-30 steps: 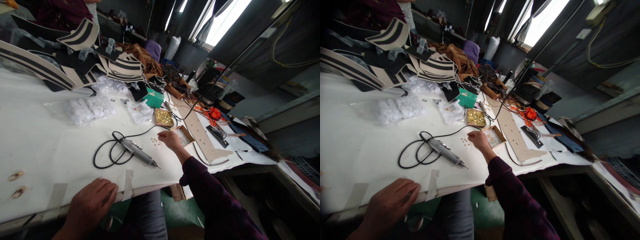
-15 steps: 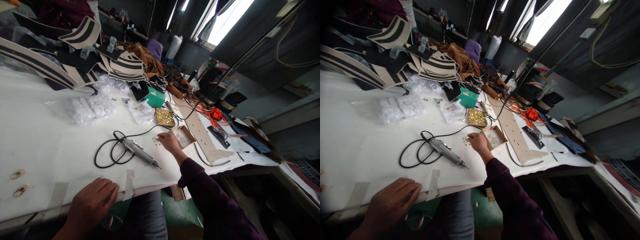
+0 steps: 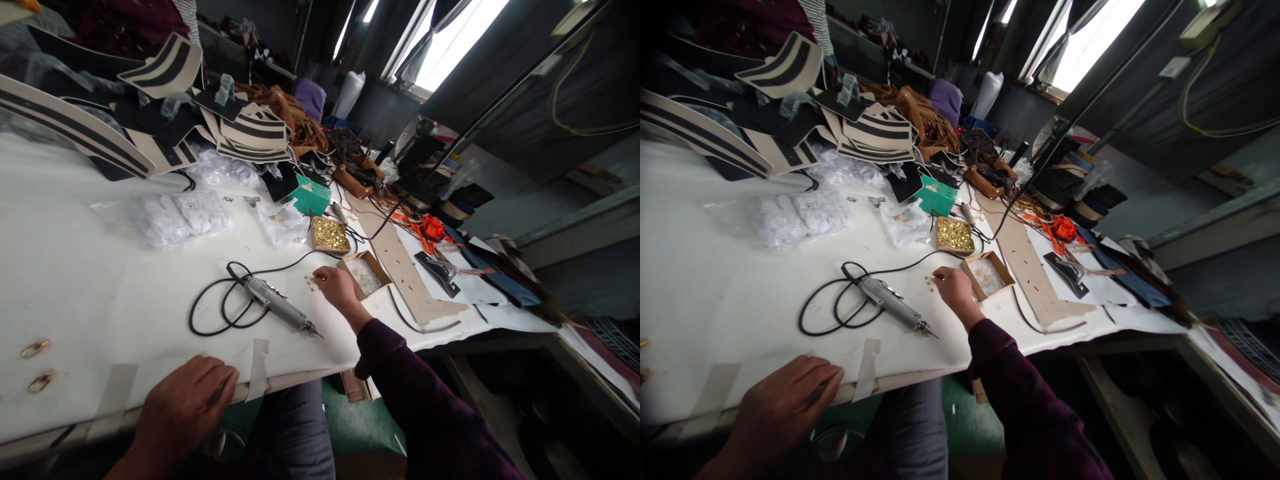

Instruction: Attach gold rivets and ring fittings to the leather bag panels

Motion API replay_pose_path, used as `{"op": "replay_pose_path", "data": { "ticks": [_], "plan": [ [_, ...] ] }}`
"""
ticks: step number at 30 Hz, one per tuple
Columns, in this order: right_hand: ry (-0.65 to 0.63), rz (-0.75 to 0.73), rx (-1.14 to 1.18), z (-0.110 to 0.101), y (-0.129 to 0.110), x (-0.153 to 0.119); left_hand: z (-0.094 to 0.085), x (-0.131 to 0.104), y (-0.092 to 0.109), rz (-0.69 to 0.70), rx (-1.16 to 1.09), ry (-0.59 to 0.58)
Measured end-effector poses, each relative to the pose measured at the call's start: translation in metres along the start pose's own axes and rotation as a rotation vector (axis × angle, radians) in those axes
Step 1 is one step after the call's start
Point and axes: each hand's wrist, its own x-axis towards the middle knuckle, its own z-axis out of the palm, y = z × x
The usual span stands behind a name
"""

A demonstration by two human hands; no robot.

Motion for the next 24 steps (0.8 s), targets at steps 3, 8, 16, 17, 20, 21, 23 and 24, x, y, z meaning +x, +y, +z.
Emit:
{"op": "replay_pose_path", "data": {
  "ticks": [3,8,16,17,20,21,23,24],
  "plan": [
    [0.009,-0.011,-0.018,0.001,0.000,-0.001,0.000,0.000,0.000,0.013,-0.002,-0.003],
    [0.024,-0.010,-0.030,0.002,0.000,-0.002,0.000,-0.001,-0.001,0.014,-0.005,-0.008],
    [0.136,0.041,-0.057,-0.035,0.018,0.004,0.000,-0.002,0.000,0.001,0.018,-0.013],
    [0.149,0.053,-0.073,-0.044,0.025,0.005,0.000,-0.002,0.000,0.004,0.020,-0.011],
    [0.150,0.107,-0.135,-0.065,0.053,0.011,0.002,-0.002,0.000,0.023,0.022,-0.007],
    [0.131,0.129,-0.155,-0.069,0.064,0.013,0.002,-0.002,0.000,0.029,0.022,-0.006],
    [0.072,0.164,-0.184,-0.072,0.083,0.016,0.003,-0.003,-0.001,0.039,0.025,-0.007],
    [0.038,0.173,-0.191,-0.071,0.090,0.018,0.004,-0.004,-0.001,0.043,0.027,-0.006]
  ]
}}
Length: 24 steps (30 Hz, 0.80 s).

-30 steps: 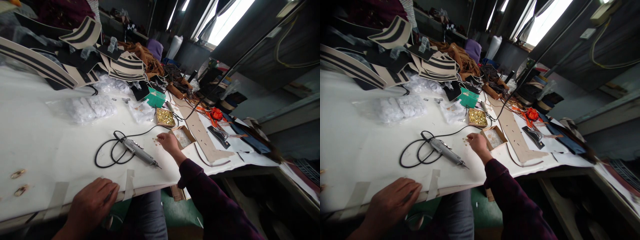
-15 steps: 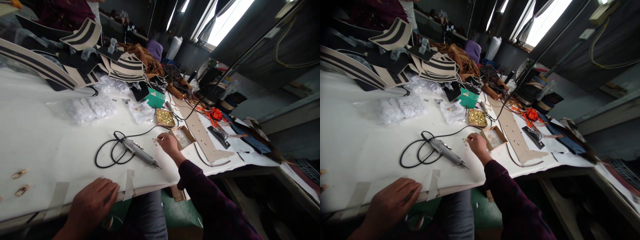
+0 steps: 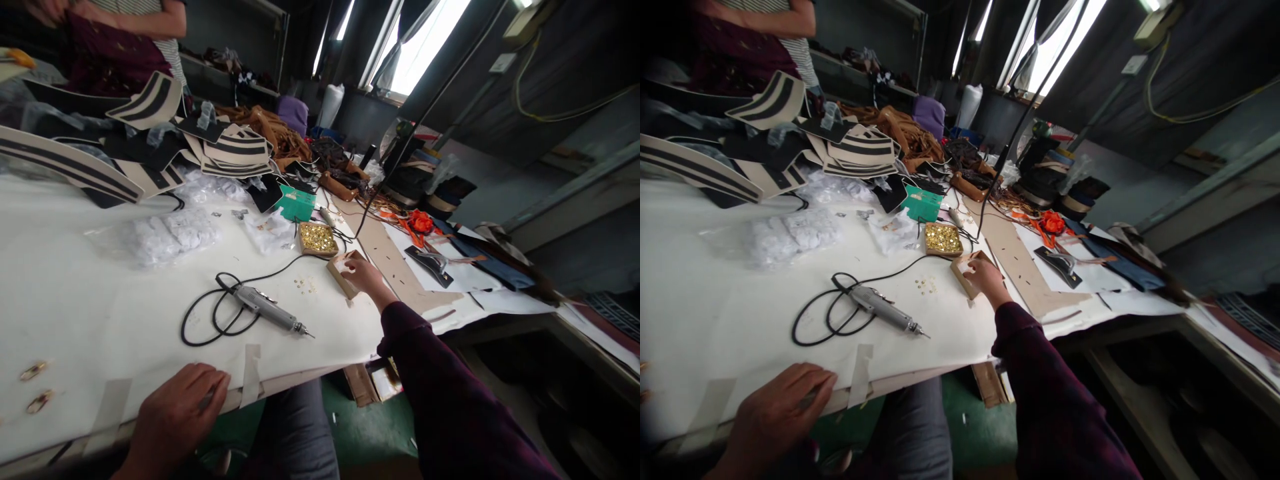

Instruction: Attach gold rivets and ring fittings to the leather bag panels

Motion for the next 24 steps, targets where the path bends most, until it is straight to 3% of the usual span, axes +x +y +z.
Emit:
{"op": "replay_pose_path", "data": {
  "ticks": [6,15,19,24],
  "plan": [
    [-0.071,0.001,0.029,0.021,0.012,0.009,0.000,0.000,0.000,0.027,-0.007,0.022],
    [0.165,0.057,0.248,0.017,0.010,-0.017,-0.001,-0.002,0.004,0.015,0.025,0.015],
    [0.237,0.023,0.407,0.012,-0.006,-0.040,0.000,-0.005,0.004,-0.003,0.037,0.009],
    [0.143,-0.080,0.607,0.033,-0.041,-0.077,0.001,-0.006,0.003,-0.008,0.063,0.005]
  ]
}}
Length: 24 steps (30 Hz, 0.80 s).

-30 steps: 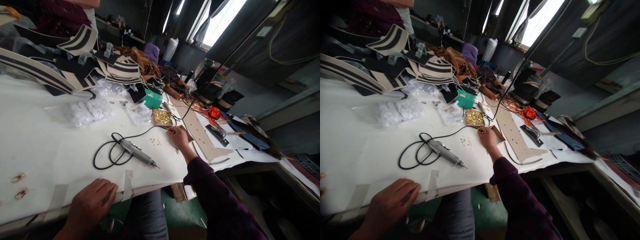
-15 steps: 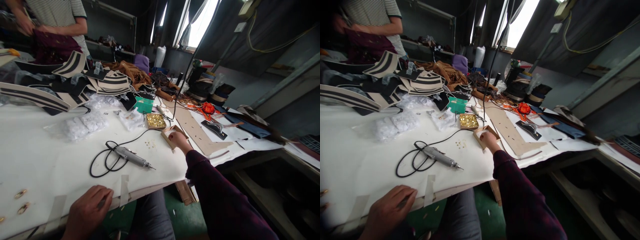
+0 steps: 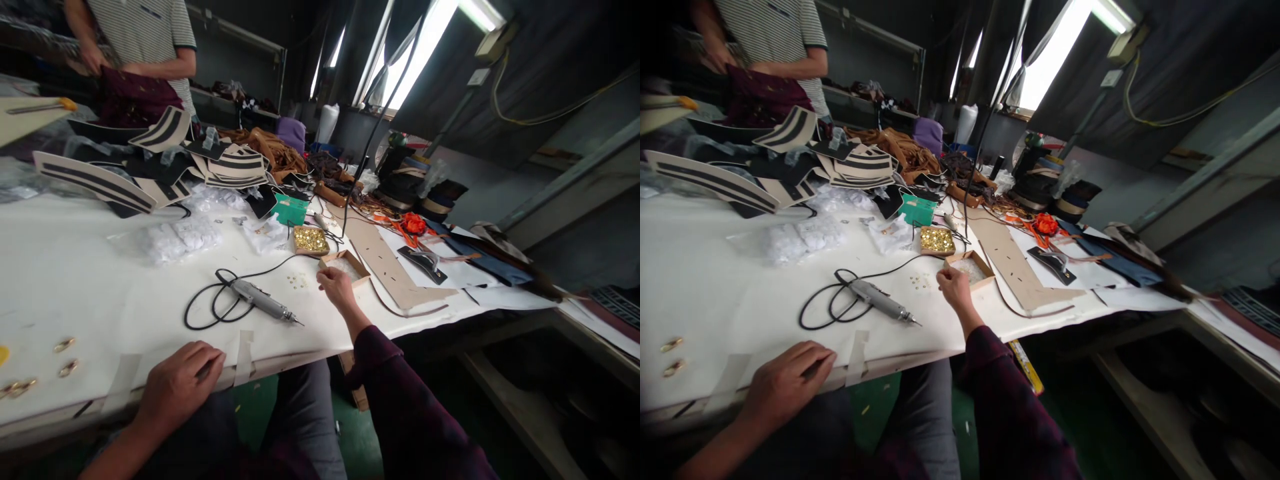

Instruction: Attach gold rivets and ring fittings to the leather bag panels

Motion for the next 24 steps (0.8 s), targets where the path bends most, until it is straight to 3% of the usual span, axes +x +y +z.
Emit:
{"op": "replay_pose_path", "data": {
  "ticks": [3,8,14,24],
  "plan": [
    [-0.032,0.017,0.038,0.026,-0.002,-0.016,-0.001,0.001,0.001,-0.003,-0.001,0.000],
    [0.038,0.037,-0.038,0.051,0.007,-0.017,-0.002,0.002,0.001,0.013,-0.021,0.012],
    [0.157,-0.045,-0.182,0.065,0.011,-0.022,-0.002,0.001,-0.002,0.026,-0.065,0.012],
    [0.161,-0.143,-0.348,0.072,0.009,-0.030,-0.005,0.002,-0.004,0.000,-0.106,0.002]
  ]
}}
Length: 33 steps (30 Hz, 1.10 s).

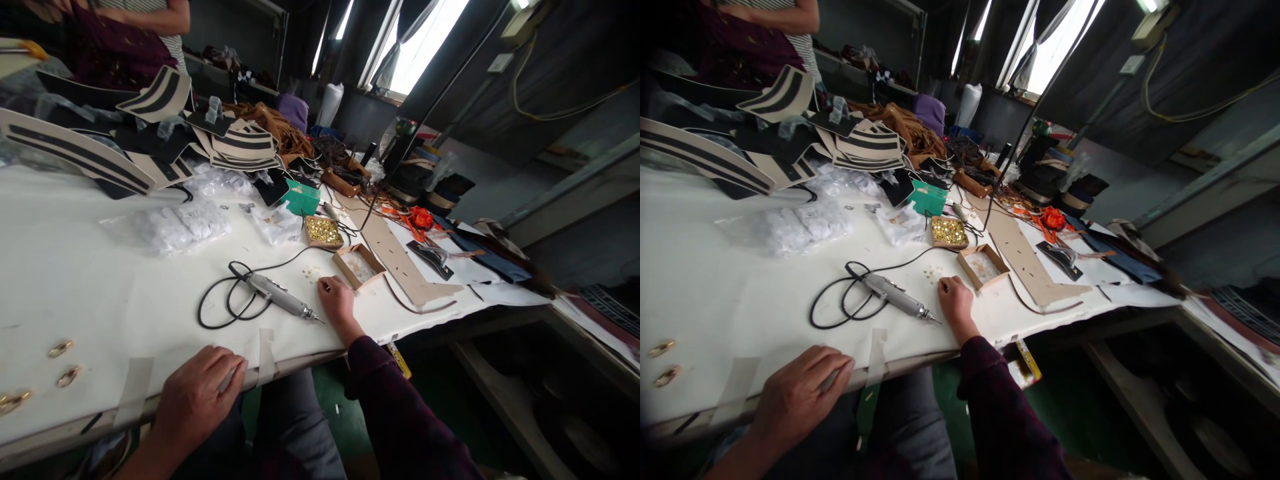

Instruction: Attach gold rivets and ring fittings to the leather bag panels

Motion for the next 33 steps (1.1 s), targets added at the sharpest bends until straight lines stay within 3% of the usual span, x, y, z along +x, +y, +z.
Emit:
{"op": "replay_pose_path", "data": {
  "ticks": [17,24,33],
  "plan": [
    [-0.036,-0.083,-0.054,-0.0023,-0.0015,-0.0037,0.0009,0.0006,0.0009,0.012,0.017,-0.011],
    [-0.082,-0.117,-0.008,-0.0067,-0.0001,-0.0048,0.0010,0.0020,0.0027,0.006,0.030,-0.001],
    [-0.046,-0.084,0.080,-0.0018,0.0066,-0.0062,0.0016,0.0021,0.0025,0.009,0.036,-0.006]
  ]
}}
